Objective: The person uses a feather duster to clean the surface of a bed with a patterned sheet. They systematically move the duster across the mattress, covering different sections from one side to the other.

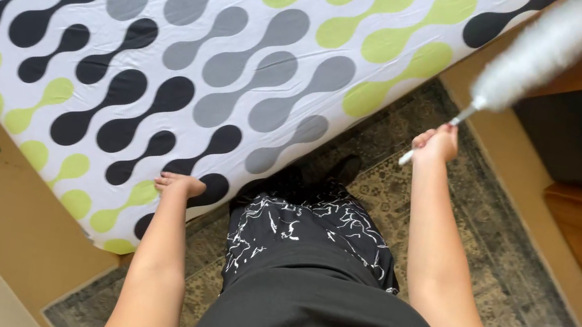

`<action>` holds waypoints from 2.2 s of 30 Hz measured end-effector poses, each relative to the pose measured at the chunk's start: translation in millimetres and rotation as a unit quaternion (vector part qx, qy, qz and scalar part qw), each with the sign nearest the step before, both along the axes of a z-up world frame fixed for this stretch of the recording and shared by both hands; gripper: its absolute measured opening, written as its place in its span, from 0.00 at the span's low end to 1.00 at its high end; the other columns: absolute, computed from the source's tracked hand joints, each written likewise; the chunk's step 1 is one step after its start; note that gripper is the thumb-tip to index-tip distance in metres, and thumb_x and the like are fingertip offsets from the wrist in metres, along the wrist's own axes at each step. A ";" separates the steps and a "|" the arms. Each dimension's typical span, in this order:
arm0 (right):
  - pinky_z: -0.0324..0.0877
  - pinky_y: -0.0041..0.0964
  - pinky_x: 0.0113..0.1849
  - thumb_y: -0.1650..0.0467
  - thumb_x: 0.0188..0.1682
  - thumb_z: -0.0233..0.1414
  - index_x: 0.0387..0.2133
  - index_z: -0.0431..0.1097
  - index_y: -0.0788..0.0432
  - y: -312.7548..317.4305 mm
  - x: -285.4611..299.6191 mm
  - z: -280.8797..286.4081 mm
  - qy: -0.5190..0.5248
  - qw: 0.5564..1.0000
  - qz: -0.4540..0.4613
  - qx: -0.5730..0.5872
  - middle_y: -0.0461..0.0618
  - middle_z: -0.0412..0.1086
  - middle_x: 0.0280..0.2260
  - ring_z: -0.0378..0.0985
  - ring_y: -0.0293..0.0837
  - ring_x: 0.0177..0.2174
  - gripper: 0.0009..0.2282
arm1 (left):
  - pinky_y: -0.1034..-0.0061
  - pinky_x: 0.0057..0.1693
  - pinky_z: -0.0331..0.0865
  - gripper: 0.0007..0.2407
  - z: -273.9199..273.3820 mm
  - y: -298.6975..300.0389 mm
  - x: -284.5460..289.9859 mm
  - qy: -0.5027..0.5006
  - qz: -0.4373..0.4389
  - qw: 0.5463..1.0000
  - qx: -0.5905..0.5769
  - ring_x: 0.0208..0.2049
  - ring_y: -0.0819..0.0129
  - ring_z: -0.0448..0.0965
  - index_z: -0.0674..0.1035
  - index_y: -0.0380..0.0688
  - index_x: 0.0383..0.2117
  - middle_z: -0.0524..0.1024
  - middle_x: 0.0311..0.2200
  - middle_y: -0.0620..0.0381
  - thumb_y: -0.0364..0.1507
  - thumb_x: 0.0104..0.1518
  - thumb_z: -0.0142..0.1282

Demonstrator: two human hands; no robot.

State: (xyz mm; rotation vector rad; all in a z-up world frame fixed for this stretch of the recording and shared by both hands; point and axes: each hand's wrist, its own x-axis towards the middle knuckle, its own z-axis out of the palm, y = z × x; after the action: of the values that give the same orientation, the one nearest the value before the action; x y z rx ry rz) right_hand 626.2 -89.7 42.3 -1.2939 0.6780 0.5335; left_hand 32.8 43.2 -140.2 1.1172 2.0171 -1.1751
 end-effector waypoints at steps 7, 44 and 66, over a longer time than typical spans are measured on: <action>0.55 0.31 0.14 0.68 0.60 0.43 0.33 0.63 0.58 -2.2 -12.6 56.3 -0.016 0.996 -0.019 -0.083 0.42 0.59 0.15 0.57 0.34 0.11 0.08 | 0.44 0.72 0.27 0.57 145.4 -30.4 175.5 -0.206 -0.066 0.960 0.180 0.73 0.41 0.17 0.28 0.44 0.71 0.19 0.71 0.32 0.45 0.48 0.67; 0.70 0.27 0.43 0.72 0.58 0.55 0.62 0.72 0.48 -40.4 -39.2 -44.2 -0.335 0.576 0.745 0.032 0.44 0.74 0.57 0.76 0.28 0.41 0.18 | 0.41 0.73 0.43 0.47 155.1 -19.7 328.9 -0.282 -0.305 0.905 0.087 0.74 0.36 0.41 0.44 0.44 0.72 0.43 0.73 0.35 0.38 0.47 0.66; 0.51 0.29 0.13 0.64 0.58 0.46 0.42 0.72 0.52 72.9 11.9 95.6 -0.076 0.945 0.281 -0.148 0.40 0.60 0.14 0.56 0.31 0.11 0.09 | 0.42 0.70 0.50 0.53 165.8 55.2 356.0 -0.370 -0.179 0.911 0.043 0.60 0.17 0.62 0.19 0.38 0.68 0.62 0.54 0.08 0.45 0.56 0.56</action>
State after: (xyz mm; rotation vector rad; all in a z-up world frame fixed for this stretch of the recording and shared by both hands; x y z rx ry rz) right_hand 638.1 -16.8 137.9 -1.8083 0.2532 0.8034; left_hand 388.8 98.4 25.6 1.7108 1.3124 -0.6496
